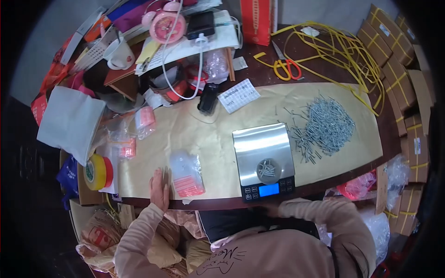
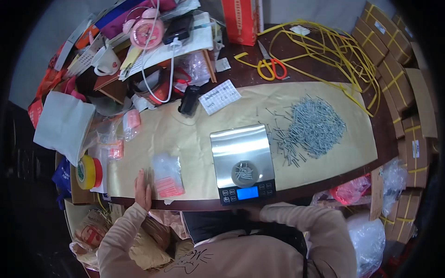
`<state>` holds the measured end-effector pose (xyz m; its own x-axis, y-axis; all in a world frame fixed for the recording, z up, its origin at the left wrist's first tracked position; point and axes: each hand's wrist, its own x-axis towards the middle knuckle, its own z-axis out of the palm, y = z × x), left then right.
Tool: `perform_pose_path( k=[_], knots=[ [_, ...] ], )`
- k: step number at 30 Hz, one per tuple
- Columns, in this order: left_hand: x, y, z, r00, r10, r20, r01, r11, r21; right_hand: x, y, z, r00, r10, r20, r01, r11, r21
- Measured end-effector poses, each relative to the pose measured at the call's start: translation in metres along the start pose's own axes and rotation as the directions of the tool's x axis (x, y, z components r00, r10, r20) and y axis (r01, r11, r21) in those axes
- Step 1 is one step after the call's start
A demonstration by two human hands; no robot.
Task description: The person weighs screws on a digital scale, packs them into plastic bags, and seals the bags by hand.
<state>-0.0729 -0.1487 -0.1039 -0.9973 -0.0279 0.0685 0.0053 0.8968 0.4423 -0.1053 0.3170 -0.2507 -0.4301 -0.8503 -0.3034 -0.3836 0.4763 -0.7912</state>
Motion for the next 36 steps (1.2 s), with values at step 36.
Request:
perform_pose_path(
  k=[36],
  knots=[
    [-0.002,-0.005,0.02,0.994,-0.005,-0.106,0.012,0.998,0.067,-0.016,0.071,-0.004,0.971,0.233,-0.052,-0.206,0.929,0.306]
  ],
)
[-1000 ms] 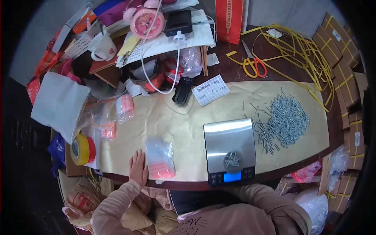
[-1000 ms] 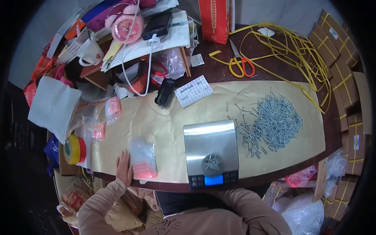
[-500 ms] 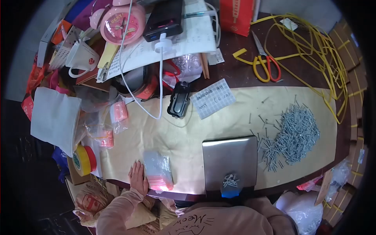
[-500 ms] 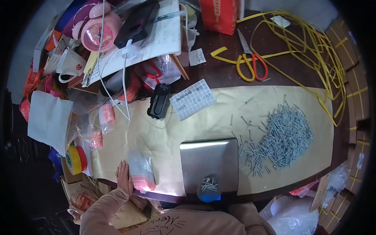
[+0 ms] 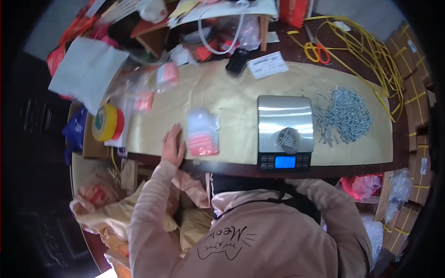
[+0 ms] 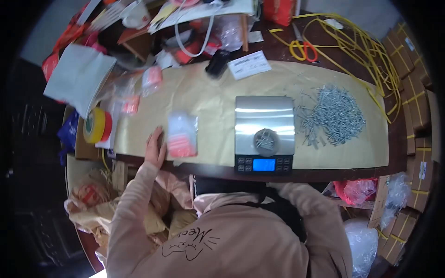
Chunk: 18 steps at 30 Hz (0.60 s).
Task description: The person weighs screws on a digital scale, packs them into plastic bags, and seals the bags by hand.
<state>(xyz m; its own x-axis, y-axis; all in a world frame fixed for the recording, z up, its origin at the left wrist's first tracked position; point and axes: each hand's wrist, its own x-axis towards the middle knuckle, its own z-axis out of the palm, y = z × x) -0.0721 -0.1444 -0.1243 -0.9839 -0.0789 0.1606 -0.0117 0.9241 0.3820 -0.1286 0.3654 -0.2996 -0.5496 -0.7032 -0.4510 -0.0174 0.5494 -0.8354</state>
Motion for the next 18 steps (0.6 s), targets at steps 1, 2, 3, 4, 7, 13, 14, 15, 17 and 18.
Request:
perform_pose_path(
  k=[1,2,3,4,7,13,14,15,17,18],
  knots=[
    [-0.002,0.002,0.012,0.987,-0.121,-0.106,0.077,0.933,-0.35,-0.001,-0.002,-0.003,1.0,0.008,0.003,-0.008,0.997,0.081],
    [-0.001,0.011,0.025,0.951,-0.262,-0.167,0.089,0.745,-0.661,-0.002,-0.006,-0.005,1.0,0.013,-0.005,-0.012,0.986,0.167],
    [0.002,0.028,0.035,0.891,-0.394,-0.227,0.061,0.598,-0.799,-0.008,-0.015,-0.009,1.0,0.012,0.004,-0.013,0.969,0.248],
    [0.006,0.06,0.029,0.878,-0.408,-0.252,0.113,0.686,-0.719,-0.014,-0.027,-0.016,0.999,-0.004,0.035,-0.004,0.978,0.21],
    [0.016,0.107,0.034,0.916,-0.21,-0.343,0.18,0.977,-0.117,-0.047,-0.095,-0.048,0.974,-0.049,0.221,0.113,0.951,-0.289],
    [0.017,0.102,0.044,0.936,-0.084,-0.341,0.106,0.993,0.048,-0.091,-0.181,-0.058,0.999,0.026,-0.032,-0.028,0.997,-0.073],
    [0.016,0.09,0.041,0.941,-0.065,-0.333,0.077,0.997,0.022,-0.092,-0.186,-0.054,0.998,0.031,-0.047,-0.034,0.997,-0.073],
    [0.016,0.08,0.037,0.94,-0.033,-0.339,0.051,0.998,0.045,-0.092,-0.19,-0.048,0.997,-0.025,-0.078,0.018,0.995,-0.097],
    [0.018,0.051,0.034,0.929,-0.024,-0.37,0.055,0.996,0.074,-0.092,-0.21,-0.041,0.998,0.001,-0.057,-0.006,0.997,-0.08],
    [0.017,0.038,0.033,0.922,-0.024,-0.386,0.063,0.994,0.09,-0.092,-0.218,-0.04,0.999,0.014,-0.041,-0.017,0.997,-0.073]
  ],
)
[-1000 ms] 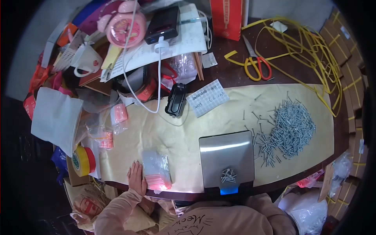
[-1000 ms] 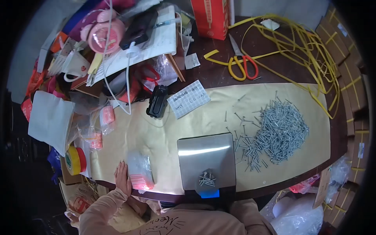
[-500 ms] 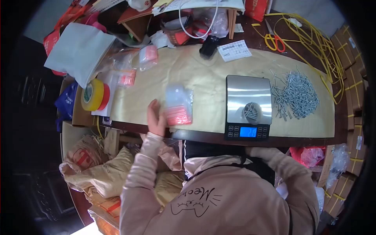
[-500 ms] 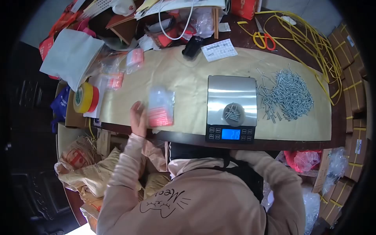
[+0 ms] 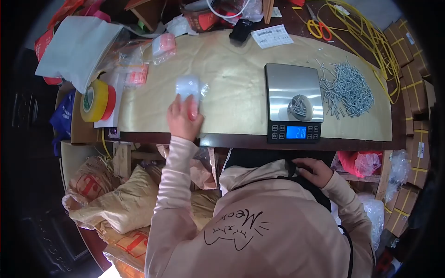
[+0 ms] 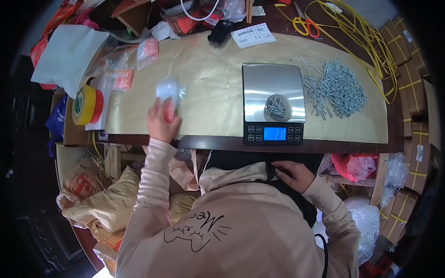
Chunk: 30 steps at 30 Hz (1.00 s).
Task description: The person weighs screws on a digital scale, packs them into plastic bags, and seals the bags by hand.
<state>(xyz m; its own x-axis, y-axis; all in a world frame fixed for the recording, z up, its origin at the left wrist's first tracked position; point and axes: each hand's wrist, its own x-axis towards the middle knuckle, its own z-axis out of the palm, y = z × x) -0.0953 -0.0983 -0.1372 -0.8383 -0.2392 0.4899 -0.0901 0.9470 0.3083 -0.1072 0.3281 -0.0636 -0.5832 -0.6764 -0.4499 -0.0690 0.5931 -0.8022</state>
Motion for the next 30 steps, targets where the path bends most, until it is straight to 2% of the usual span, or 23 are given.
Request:
perform_pose_path(
  k=[3,6,7,8,9,10,12,13,15,19,23,26,30],
  knots=[
    [0.002,-0.025,-0.01,0.997,-0.073,0.028,0.073,0.997,0.018,0.005,-0.011,0.004,0.993,-0.117,-0.029,0.116,0.992,-0.048],
    [-0.006,-0.003,-0.008,0.999,0.01,0.035,-0.015,0.99,0.139,0.014,-0.03,0.0,0.998,-0.06,-0.006,0.059,0.996,-0.06],
    [-0.014,0.021,-0.013,0.987,-0.024,0.159,-0.012,0.975,0.222,0.019,-0.033,-0.002,0.997,-0.08,0.019,0.082,0.989,-0.121],
    [-0.023,0.036,-0.012,0.979,0.05,0.199,-0.089,0.977,0.194,0.023,-0.035,-0.005,0.994,-0.099,0.043,0.105,0.978,-0.181],
    [-0.03,0.056,-0.011,0.966,0.074,0.249,-0.112,0.984,0.142,0.026,-0.037,-0.008,0.991,-0.116,0.063,0.128,0.962,-0.24],
    [-0.036,0.07,-0.008,0.955,0.072,0.288,-0.105,0.989,0.101,0.029,-0.04,-0.01,0.986,-0.153,0.065,0.163,0.961,-0.221],
    [-0.038,0.083,-0.001,0.978,0.064,0.198,-0.08,0.994,0.073,0.034,-0.051,-0.011,0.973,-0.222,0.059,0.229,0.956,-0.182],
    [-0.036,0.085,0.0,0.979,0.09,0.183,-0.1,0.994,0.043,0.035,-0.057,-0.015,0.963,-0.262,0.07,0.271,0.934,-0.232],
    [-0.032,0.086,-0.003,0.978,0.138,0.158,-0.137,0.99,-0.016,0.038,-0.058,-0.018,0.952,-0.298,0.066,0.305,0.935,-0.181],
    [-0.026,0.087,0.0,0.983,0.158,0.097,-0.125,0.951,-0.284,0.037,-0.06,-0.029,0.93,-0.365,0.03,0.366,0.92,-0.14],
    [-0.021,0.092,0.001,0.983,0.115,0.14,-0.053,0.921,-0.385,0.029,-0.057,-0.042,0.932,-0.361,-0.018,0.353,0.92,-0.17],
    [-0.021,0.099,0.004,0.986,-0.004,0.168,0.083,0.881,-0.465,0.026,-0.047,-0.045,0.947,-0.319,-0.046,0.311,0.942,-0.124],
    [-0.016,0.103,-0.005,0.95,-0.086,0.3,0.244,0.802,-0.545,0.027,-0.038,-0.04,0.936,-0.346,-0.067,0.339,0.935,-0.101]
  ],
)
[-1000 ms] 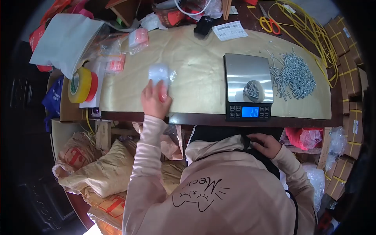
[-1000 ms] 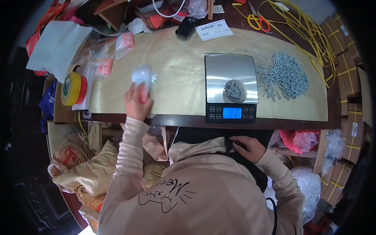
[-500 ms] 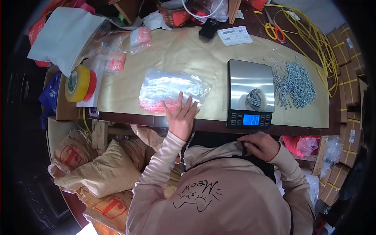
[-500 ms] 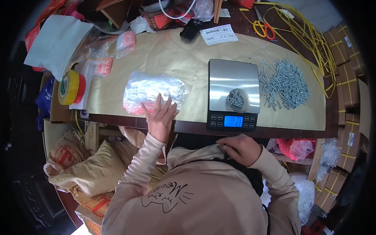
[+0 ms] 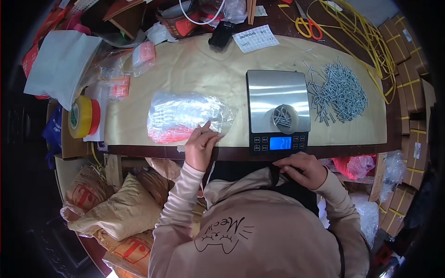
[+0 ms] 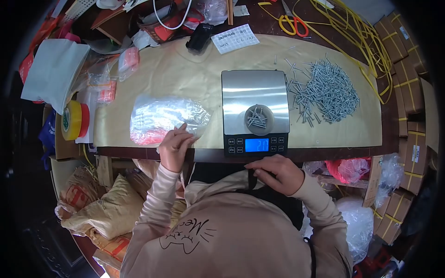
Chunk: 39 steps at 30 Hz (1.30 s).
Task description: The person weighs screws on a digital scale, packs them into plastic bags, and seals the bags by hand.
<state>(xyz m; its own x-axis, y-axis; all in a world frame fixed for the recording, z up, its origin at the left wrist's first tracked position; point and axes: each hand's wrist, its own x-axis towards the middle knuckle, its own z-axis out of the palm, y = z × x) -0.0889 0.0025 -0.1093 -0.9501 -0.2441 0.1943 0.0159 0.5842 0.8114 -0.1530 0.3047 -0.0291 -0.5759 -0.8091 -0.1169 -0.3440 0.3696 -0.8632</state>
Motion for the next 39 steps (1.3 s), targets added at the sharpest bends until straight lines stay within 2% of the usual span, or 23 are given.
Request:
perform_pose_path(
  k=[4,8,9,12,14,15,18,22,25,28,29,32,34,37,38,39],
  knots=[
    [0.004,0.007,-0.008,0.995,0.098,-0.032,-0.096,0.993,0.067,-0.004,0.004,0.006,1.0,-0.021,-0.014,0.021,0.999,0.034],
    [0.009,0.032,-0.017,0.973,0.131,-0.19,-0.112,0.988,0.103,-0.007,0.007,0.004,0.999,-0.045,-0.006,0.046,0.997,0.063],
    [0.009,0.04,-0.018,0.962,0.191,-0.194,-0.16,0.973,0.167,-0.005,0.007,0.006,0.992,-0.088,-0.086,0.091,0.996,0.025],
    [-0.002,0.075,-0.019,0.973,0.232,0.002,-0.231,0.967,0.109,0.013,-0.006,0.013,0.935,-0.23,-0.268,0.201,0.971,-0.131],
    [-0.011,0.087,-0.006,0.923,0.36,0.135,-0.353,0.933,-0.07,0.03,-0.019,0.013,0.882,-0.333,-0.333,0.246,0.929,-0.278],
    [-0.015,0.094,0.0,0.92,0.361,0.152,-0.344,0.93,-0.129,0.036,-0.02,0.016,0.863,-0.382,-0.332,0.26,0.897,-0.357],
    [-0.019,0.107,0.007,0.908,0.351,0.229,-0.284,0.917,-0.279,0.035,-0.011,0.017,0.855,-0.482,-0.194,0.382,0.836,-0.393],
    [-0.021,0.106,0.009,0.861,0.342,0.378,-0.165,0.889,-0.427,0.027,-0.007,0.018,0.882,-0.439,-0.17,0.422,0.897,-0.13],
    [-0.02,0.106,0.019,0.822,0.399,0.406,-0.137,0.831,-0.54,0.019,0.002,0.014,0.931,-0.366,-0.009,0.357,0.902,0.244],
    [-0.015,0.11,0.025,0.784,0.422,0.456,-0.071,0.79,-0.609,0.006,0.006,0.012,0.938,-0.344,0.045,0.297,0.863,0.407],
    [-0.013,0.111,0.026,0.768,0.423,0.481,-0.039,0.781,-0.624,0.004,0.007,0.011,0.928,-0.372,0.033,0.324,0.846,0.423],
    [-0.014,0.103,0.045,0.621,0.637,0.456,-0.287,0.727,-0.624,-0.003,0.013,0.006,0.911,-0.411,-0.038,0.378,0.793,0.479],
    [-0.006,0.103,0.043,0.652,0.625,0.429,-0.311,0.737,-0.601,-0.007,0.022,0.002,0.919,-0.373,-0.129,0.381,0.757,0.531],
    [0.006,0.111,0.028,0.727,0.604,0.328,-0.353,0.738,-0.575,-0.005,0.022,-0.007,0.97,-0.221,-0.103,0.244,0.893,0.379],
    [0.01,0.112,0.024,0.754,0.595,0.28,-0.369,0.736,-0.568,-0.001,0.022,-0.01,0.958,-0.225,-0.178,0.269,0.918,0.291],
    [0.014,0.107,0.022,0.739,0.613,0.279,-0.395,0.73,-0.558,0.004,0.023,-0.013,0.94,-0.234,-0.25,0.286,0.937,0.2]
  ],
)
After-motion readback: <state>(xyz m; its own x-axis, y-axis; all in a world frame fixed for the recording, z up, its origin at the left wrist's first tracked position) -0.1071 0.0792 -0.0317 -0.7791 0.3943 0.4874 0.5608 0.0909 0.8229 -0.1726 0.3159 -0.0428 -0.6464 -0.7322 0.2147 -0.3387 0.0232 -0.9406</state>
